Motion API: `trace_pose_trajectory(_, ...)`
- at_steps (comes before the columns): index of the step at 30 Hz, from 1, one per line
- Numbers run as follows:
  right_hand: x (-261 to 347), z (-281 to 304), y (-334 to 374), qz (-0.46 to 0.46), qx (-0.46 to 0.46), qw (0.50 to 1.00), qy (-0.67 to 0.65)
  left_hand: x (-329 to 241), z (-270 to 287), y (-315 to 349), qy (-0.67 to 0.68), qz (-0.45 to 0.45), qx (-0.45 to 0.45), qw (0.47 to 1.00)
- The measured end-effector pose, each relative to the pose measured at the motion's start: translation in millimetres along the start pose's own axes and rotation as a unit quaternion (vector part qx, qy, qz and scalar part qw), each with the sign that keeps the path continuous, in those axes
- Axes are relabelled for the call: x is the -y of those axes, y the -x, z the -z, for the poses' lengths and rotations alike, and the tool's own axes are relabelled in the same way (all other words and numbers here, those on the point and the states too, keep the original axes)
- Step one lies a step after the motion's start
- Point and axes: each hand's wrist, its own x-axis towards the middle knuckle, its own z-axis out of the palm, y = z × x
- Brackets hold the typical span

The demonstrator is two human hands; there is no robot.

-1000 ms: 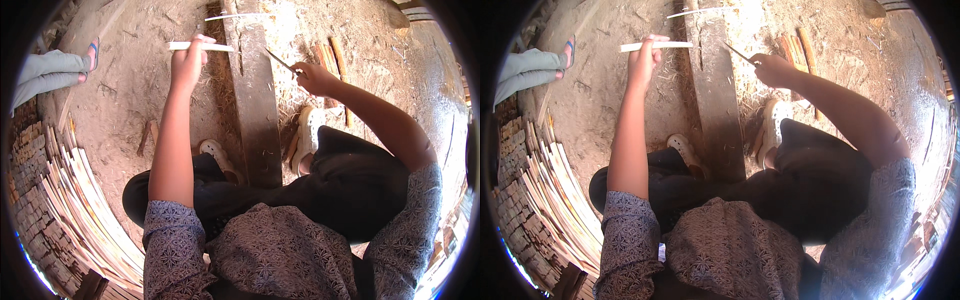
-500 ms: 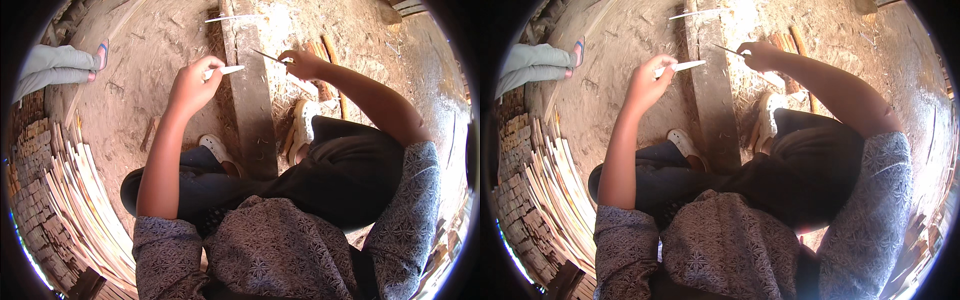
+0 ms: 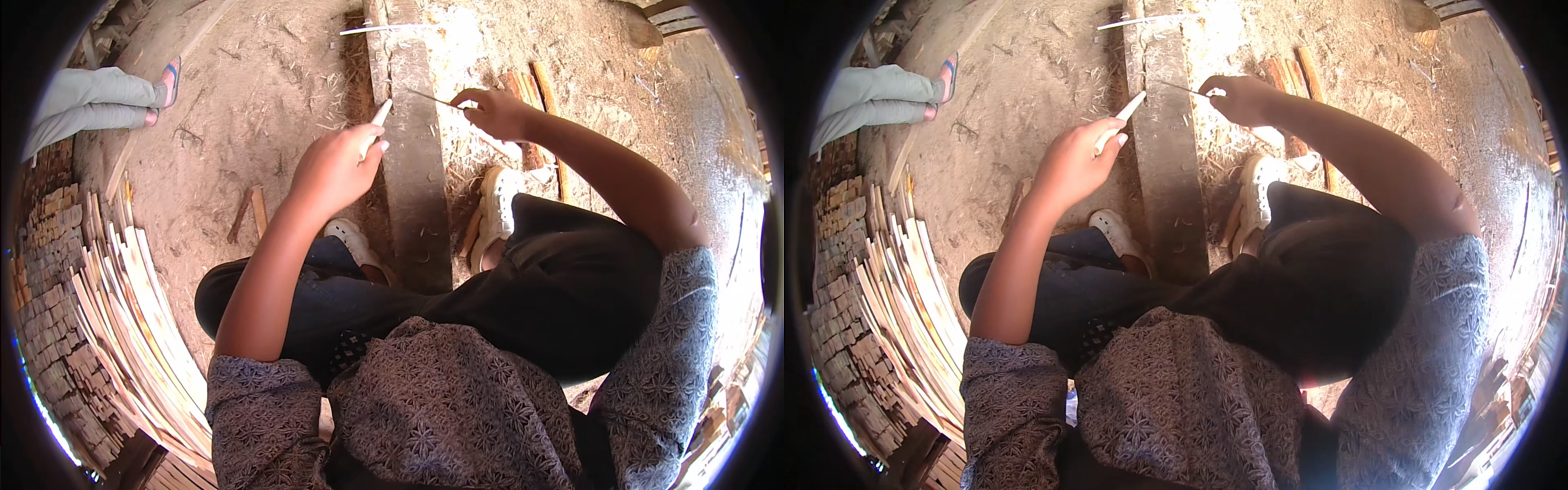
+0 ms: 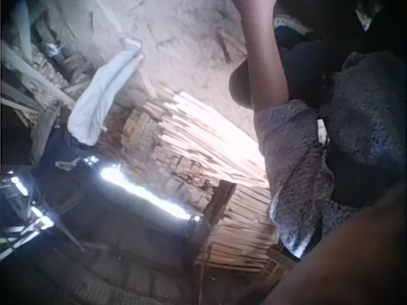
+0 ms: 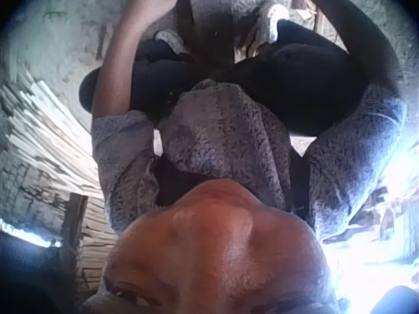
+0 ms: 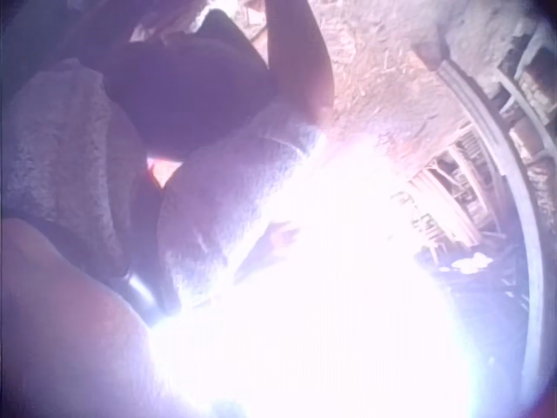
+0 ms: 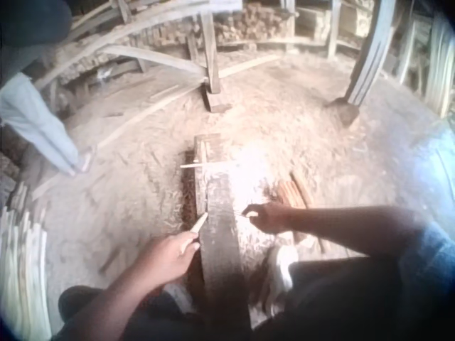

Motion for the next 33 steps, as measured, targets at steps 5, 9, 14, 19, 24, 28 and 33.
trace_pose_trajectory(5,36.9,-7.2,27.6,0.024,0.056,0.998,-0.036,-9.4,-22.8,3.5,-0.22,-0.056,-0.001,0.974)
trace_pose_trajectory(9,63.2,-3.4,44.5,0.059,0.026,0.998,0.012,-18.3,-39.8,-3.5,-0.249,-0.128,-0.051,0.959)
trace_pose_trajectory(14,66.0,-11.1,48.1,0.055,-0.014,0.998,0.04,-19.4,-46.8,-15.7,-0.239,-0.138,-0.045,0.96)
trace_pose_trajectory(19,36.7,-30.8,10.1,0.108,-0.038,0.986,0.125,-23.0,-51.6,-17.2,-0.222,-0.143,-0.011,0.964)
trace_pose_trajectory(24,34.4,-32.3,-34.5,0.149,-0.039,0.964,0.219,-16.4,-49.1,-10.7,-0.19,-0.144,-0.018,0.971)
trace_pose_trajectory(28,22.0,-40.1,-41.4,0.197,-0.057,0.955,0.213,-8.8,-50.4,0.4,-0.121,-0.131,-0.036,0.983)
trace_pose_trajectory(33,60.6,-16.4,-5.6,0.036,-0.03,0.995,0.09,-3.2,-54.1,6.1,-0.127,-0.137,-0.046,0.981)
